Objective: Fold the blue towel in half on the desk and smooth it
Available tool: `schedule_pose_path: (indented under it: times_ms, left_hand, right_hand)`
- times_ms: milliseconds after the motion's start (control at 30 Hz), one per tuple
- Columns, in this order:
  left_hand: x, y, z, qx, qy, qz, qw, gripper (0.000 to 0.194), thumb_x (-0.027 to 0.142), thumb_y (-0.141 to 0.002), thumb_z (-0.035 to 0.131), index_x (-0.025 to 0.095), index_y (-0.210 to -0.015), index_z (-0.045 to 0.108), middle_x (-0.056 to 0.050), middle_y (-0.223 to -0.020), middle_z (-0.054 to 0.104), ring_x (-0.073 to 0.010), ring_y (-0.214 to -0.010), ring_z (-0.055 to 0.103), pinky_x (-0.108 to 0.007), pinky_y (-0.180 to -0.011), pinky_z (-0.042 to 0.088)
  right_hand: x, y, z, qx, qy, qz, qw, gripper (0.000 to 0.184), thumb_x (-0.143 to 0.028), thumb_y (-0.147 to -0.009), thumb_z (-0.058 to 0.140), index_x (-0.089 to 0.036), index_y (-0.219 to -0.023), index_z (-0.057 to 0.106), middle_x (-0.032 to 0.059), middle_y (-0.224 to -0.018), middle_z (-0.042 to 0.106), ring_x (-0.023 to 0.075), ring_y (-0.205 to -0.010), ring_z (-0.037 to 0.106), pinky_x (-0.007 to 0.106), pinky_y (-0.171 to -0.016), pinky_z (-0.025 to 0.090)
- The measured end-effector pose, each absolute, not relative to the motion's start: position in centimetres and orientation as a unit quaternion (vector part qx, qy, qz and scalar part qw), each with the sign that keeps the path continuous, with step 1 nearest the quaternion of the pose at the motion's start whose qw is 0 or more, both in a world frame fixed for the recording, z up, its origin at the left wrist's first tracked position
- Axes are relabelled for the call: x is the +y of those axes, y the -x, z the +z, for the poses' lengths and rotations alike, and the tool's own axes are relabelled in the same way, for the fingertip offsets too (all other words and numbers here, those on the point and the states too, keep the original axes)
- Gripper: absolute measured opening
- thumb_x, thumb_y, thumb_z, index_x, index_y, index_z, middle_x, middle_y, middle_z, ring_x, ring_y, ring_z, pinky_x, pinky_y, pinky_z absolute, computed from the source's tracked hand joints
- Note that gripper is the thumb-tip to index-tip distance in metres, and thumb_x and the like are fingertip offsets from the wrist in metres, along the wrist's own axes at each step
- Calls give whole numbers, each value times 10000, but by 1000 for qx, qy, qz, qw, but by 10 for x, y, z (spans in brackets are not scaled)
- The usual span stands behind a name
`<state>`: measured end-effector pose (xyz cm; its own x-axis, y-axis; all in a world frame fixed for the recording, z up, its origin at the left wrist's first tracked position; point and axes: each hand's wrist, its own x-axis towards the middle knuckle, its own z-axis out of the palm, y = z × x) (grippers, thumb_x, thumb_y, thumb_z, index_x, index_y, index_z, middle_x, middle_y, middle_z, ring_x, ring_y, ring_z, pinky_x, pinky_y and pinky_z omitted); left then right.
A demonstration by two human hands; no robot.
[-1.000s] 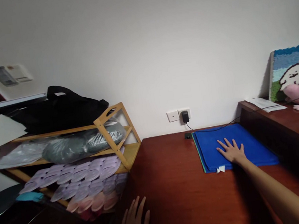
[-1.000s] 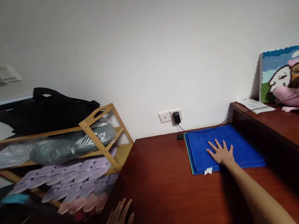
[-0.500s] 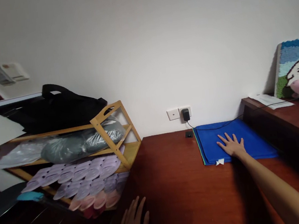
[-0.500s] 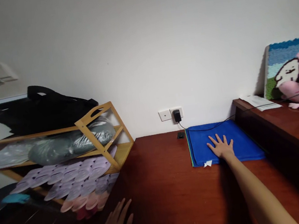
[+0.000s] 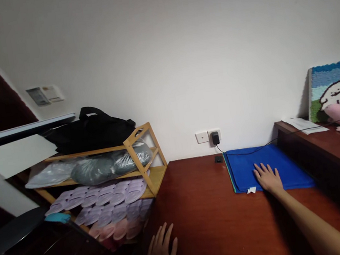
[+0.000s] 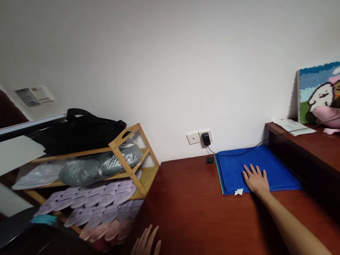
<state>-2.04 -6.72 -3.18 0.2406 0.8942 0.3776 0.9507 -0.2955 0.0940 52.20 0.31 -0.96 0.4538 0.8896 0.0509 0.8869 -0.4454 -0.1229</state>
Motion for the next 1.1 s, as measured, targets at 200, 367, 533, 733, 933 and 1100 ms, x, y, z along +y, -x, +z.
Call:
schedule_pose_path:
  times_ms: [200,367,533,733,933,1100]
  left_hand:
    - [-65,20,-35,-581,783,-202,95,500,416,-993,400,252,-1437,562,-59,-1510,560,-254,-1412,492,-509,-1173,402]
    - [-67,15,-28,-587,778,-205,96,518,427,-981,408,217,-1422,581,-84,-1501,566,-266,-1405,501,-506,-1183,382]
    - [-69,6,-13,-609,773,-163,72,548,414,-976,384,184,-1436,573,-103,-1530,528,-261,-1426,474,-494,-1201,347]
    - [-73,5,1,-608,776,-150,74,568,382,-971,341,121,-1402,603,-132,-1504,549,-282,-1426,471,-476,-1202,346]
    - [-116,-66,20,-511,829,-225,31,522,352,-1017,286,170,-1281,698,-101,-1440,623,-248,-1352,560,-412,-1149,449]
    - [-173,-190,38,-397,892,-214,-44,484,439,-1054,324,288,-1433,586,-32,-1591,458,-244,-1468,410,-447,-1220,355]
  right_hand:
    - [-35,-513,-21,-584,810,-17,45,598,-537,-1024,210,-388,-1603,227,-24,-1682,253,274,-1553,176,546,-1235,99]
    - [-68,-491,-10,-581,811,17,66,589,-556,-1023,214,-405,-1591,252,-47,-1677,259,259,-1556,169,542,-1241,98]
    - [-132,-458,-14,-593,797,15,113,578,-551,-1015,253,-406,-1572,314,-56,-1660,292,260,-1554,181,540,-1248,86]
    - [-202,-414,-5,-596,785,47,160,605,-605,-1001,275,-381,-1557,364,-36,-1656,288,285,-1552,179,548,-1254,104]
    - [-241,-383,7,-598,779,81,169,655,-665,-984,266,-370,-1563,346,-21,-1659,260,304,-1552,160,571,-1254,102]
    - [-272,-354,9,-600,775,94,174,669,-671,-974,304,-351,-1558,368,4,-1658,256,322,-1549,163,585,-1252,98]
